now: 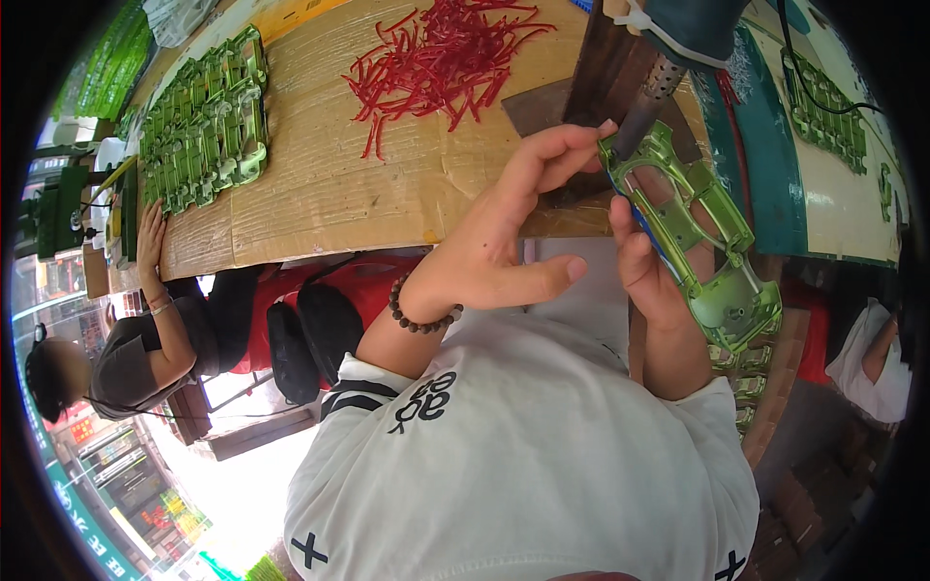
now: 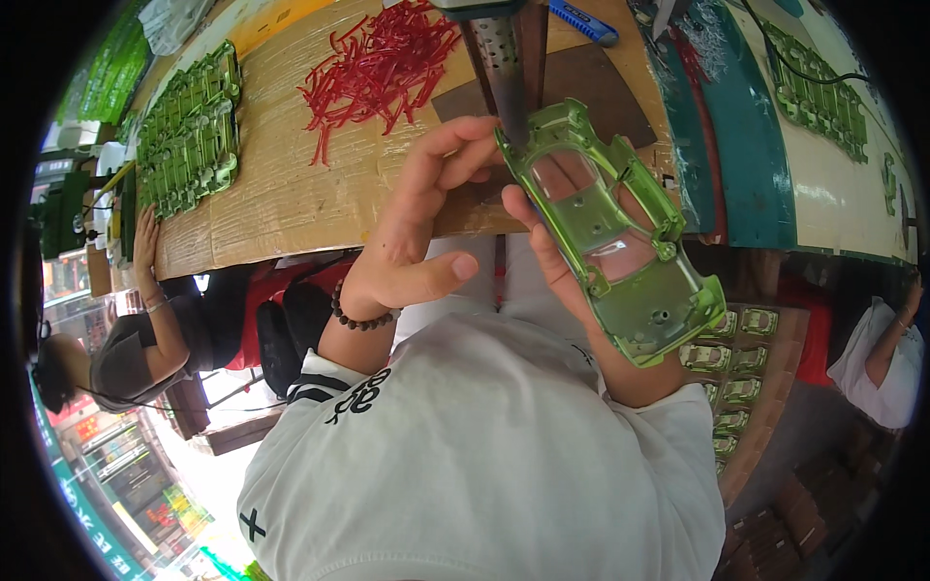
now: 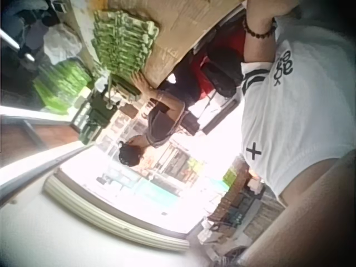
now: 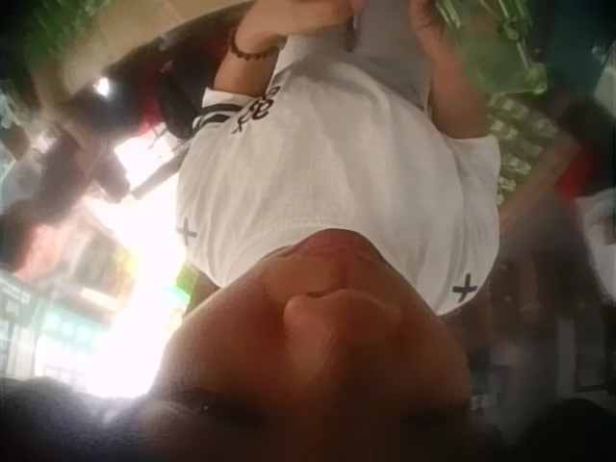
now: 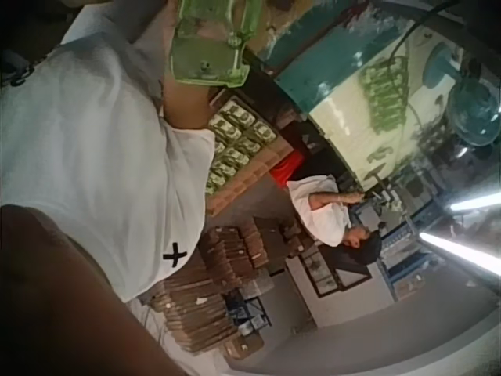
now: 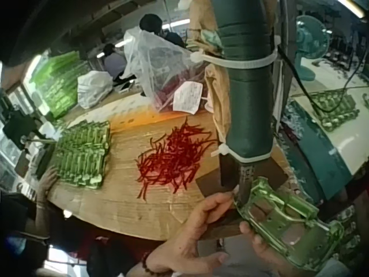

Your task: The person repeatedly picks up green plastic car-shaped frames and red plastic strips from a wooden table. They insert the red strips into the frames by hand, then place the assembled units into a cardboard box. The process is repetitive and involves handling multiple identical units.

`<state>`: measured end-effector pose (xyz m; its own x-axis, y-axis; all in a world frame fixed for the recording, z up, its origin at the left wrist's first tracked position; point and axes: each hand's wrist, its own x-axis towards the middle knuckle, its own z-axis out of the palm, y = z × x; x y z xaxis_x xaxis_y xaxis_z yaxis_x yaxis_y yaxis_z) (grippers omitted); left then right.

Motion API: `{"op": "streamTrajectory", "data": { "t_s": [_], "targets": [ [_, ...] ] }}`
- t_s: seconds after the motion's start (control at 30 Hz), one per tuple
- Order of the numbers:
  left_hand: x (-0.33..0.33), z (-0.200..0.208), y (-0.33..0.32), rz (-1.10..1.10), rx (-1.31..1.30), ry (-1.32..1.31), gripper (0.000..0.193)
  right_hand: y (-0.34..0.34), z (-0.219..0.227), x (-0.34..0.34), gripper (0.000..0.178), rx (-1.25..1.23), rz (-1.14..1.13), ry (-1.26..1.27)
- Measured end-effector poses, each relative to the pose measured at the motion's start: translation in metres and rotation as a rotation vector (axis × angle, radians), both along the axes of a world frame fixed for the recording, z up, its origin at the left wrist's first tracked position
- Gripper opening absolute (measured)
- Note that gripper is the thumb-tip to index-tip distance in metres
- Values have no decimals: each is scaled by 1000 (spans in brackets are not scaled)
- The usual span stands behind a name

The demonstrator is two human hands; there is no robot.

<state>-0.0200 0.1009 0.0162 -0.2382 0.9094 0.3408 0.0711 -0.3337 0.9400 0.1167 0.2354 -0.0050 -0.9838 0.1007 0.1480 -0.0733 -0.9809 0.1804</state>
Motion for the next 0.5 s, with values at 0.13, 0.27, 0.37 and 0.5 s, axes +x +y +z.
{"op": "streamTrajectory", "data": {
  "t_s": [0.13, 0.27, 0.37, 0.5],
  "targets": [
    [0, 1, 1, -8, -13, 35, 78, -1, -2, 2, 55, 7, -27, -43],
    [-2, 2, -1, -24, -32, 58, 80, 1, 5, 2, 52, -54, 59, 20],
    [3, -6, -1, 55, -30, 62, 81, 5, -4, 8, 56, -39, 69, 56],
    [3, -15, -1, 203, 44, -185, 80, 20, 12, 34, 60, 22, 67, -153]
  ]
}}
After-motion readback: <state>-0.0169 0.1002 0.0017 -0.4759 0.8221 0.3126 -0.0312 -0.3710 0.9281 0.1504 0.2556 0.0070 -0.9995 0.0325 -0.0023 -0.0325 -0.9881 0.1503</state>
